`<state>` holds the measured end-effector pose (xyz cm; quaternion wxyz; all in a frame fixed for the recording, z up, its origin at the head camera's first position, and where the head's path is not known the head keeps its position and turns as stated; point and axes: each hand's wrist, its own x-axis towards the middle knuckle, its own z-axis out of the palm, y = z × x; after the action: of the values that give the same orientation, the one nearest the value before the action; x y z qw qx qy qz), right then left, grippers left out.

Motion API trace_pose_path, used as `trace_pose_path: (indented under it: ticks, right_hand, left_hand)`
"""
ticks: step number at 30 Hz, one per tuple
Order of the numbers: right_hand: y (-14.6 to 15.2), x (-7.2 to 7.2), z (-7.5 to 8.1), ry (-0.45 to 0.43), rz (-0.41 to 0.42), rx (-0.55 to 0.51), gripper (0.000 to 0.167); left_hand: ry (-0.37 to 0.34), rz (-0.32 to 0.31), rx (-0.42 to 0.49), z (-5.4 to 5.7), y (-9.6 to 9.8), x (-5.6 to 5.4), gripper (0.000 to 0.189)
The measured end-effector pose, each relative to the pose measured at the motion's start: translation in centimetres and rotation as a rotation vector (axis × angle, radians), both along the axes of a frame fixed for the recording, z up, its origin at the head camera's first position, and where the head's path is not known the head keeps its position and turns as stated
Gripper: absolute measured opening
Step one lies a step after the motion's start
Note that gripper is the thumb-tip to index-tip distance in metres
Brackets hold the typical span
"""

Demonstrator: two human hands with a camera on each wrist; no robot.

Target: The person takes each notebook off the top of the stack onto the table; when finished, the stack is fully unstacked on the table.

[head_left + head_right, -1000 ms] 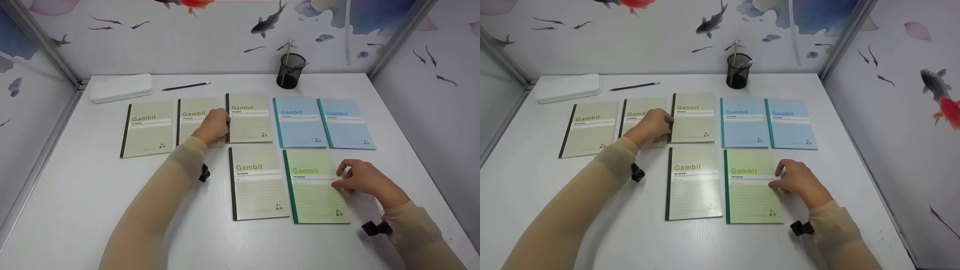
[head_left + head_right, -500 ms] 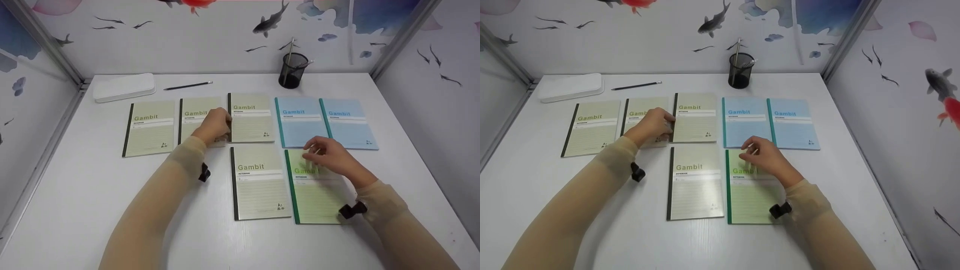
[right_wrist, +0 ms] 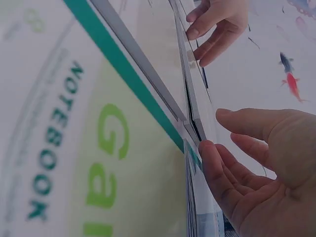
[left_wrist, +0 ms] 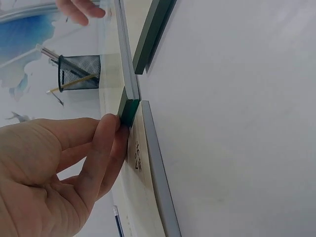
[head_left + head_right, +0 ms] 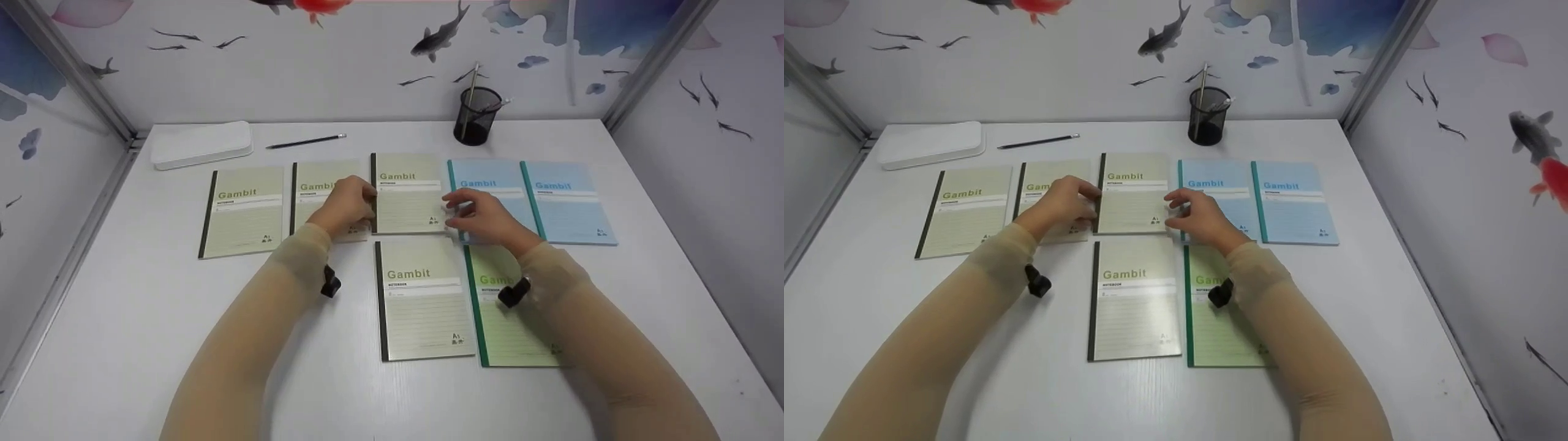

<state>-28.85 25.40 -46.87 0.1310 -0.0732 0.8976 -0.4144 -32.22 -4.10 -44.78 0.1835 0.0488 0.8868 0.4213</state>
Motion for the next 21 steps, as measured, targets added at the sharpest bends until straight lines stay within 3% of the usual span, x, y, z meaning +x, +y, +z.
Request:
trace_pose_path:
  ticks: [11,21]
  right_hand:
    - [-1.4,-3.3,0.4,0.044,0.011,-0.020,0.052]
    - [-1.0,-5.0,-0.2,-0.005,-0.012,-0.023,0.062]
  left_hand:
    - [-0.019,-0.002,0.029,-0.1,-0.3,-0.1,0.053]
    - [-0.004,0.011,-0.012,0.1,0.1,-1.0,0.049]
